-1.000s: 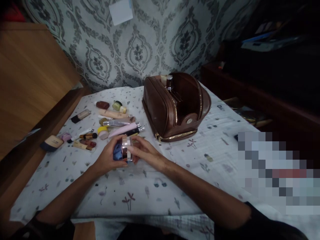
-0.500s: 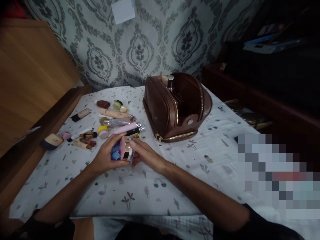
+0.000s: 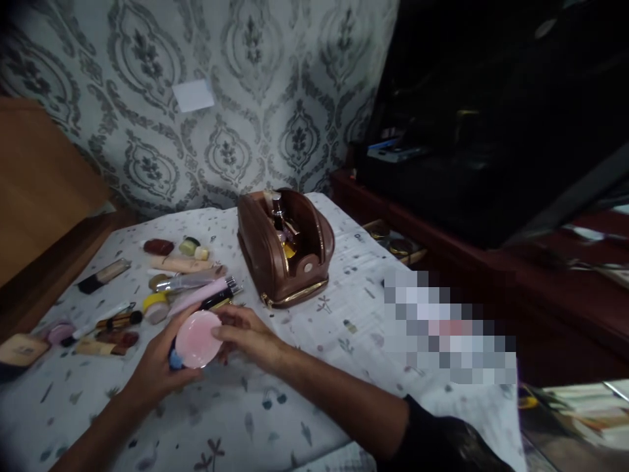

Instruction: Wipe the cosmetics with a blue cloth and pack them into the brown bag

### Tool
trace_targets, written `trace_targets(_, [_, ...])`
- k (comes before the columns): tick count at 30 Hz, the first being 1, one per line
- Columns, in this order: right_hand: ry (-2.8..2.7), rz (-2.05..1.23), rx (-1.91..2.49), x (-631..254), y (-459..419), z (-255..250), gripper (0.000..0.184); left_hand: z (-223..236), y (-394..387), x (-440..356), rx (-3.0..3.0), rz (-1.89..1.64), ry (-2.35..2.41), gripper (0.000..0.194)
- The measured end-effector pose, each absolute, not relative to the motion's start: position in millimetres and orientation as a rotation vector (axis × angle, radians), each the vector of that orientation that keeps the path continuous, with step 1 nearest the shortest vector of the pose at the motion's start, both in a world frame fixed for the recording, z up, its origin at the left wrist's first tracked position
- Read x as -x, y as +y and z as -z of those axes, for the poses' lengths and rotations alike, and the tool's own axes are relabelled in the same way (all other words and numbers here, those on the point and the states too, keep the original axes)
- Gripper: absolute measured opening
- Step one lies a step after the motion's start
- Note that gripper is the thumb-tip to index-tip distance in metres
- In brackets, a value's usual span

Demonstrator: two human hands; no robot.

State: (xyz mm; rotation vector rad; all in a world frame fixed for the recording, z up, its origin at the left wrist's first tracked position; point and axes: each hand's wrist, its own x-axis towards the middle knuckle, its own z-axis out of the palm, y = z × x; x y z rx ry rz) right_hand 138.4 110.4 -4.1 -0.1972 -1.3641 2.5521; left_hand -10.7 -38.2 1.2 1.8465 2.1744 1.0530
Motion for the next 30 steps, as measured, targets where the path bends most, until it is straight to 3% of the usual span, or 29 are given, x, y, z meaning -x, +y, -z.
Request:
trace_targets(8, [-1.57,-2.365,0.243,-138.5,110.8,6.6,0.07,9.6,-33.5,15.5,-1.68,-1.147,2.127,0.092])
trace_targets(14, [-1.85,-1.993,0.287,-146.5,113.7,-10.5,0.053,7.7,-38.2,20.4,-1.679,-1.133,1.993,0.08])
trace_targets(19, [-1.996,-1.957,0.249,-146.5,116.4,-12.2,0.076,9.1,-43.6,22.1,-1.635,-1.121,2.002,0.082])
trace_targets(26, [-2.354,-1.551,0.091,-154.8,120.1,-16.9,0.092,-7.6,-38.9,6.9,-1.639,-1.201,2.01,0.095])
trace_targets(30, [-2.458,-1.403,0.082,-167.7,123.4,-30.7,0.093,-30.7,-27.6,-9.4,-1.644,-1.386,1.93,0.086])
